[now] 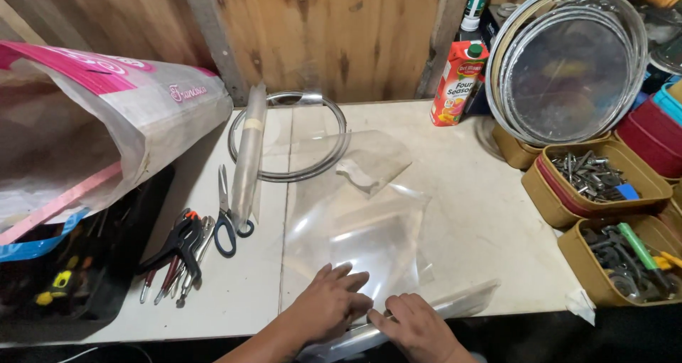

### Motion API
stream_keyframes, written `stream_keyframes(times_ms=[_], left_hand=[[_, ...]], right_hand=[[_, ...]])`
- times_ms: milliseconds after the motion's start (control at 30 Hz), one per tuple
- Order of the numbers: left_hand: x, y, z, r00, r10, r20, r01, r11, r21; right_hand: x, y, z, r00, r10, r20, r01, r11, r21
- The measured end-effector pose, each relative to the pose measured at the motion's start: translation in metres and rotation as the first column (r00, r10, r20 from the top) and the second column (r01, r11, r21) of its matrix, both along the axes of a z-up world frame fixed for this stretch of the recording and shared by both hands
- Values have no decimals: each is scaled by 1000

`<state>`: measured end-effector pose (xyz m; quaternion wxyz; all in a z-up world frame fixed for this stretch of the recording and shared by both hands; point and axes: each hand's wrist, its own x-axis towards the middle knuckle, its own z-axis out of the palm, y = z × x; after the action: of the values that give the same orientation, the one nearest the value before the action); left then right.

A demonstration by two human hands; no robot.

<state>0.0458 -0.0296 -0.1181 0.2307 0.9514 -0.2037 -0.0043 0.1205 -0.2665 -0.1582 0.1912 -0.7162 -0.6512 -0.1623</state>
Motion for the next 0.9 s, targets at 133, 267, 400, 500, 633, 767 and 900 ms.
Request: stream_keyframes(times_ms=[133, 267, 400, 500, 633, 767, 900], left_hand=[[0, -2, -1, 999, -29, -16, 29, 999, 23], [-6, -10, 14, 957, -15, -290, 5, 999, -32], [-12, -20, 39, 836, 76, -543, -102, 995, -19], [-19, -29, -34, 999, 51, -8, -48, 981, 190], [-19, -45, -56, 942, 201, 267, -257, 947, 191], [-11, -38, 7, 900, 262, -347, -238, 965, 111], [-17, -30, -7, 941, 241, -240, -256, 966, -35]], right_hand=[[3, -1, -7, 1000, 1, 29, -1, 1000, 5], [3, -2, -11, 999, -46, -2, 45, 997, -64], [11, 3, -18, 949, -152, -276, 72, 957, -280], [34, 22, -18, 804, -419, -422, 46, 752, -658], [36, 20, -10, 805, -278, -524, -55, 844, -533], [26, 13, -5, 931, -161, -327, 21, 918, -395], [32, 17, 12, 818, -386, -426, 64, 798, -599]])
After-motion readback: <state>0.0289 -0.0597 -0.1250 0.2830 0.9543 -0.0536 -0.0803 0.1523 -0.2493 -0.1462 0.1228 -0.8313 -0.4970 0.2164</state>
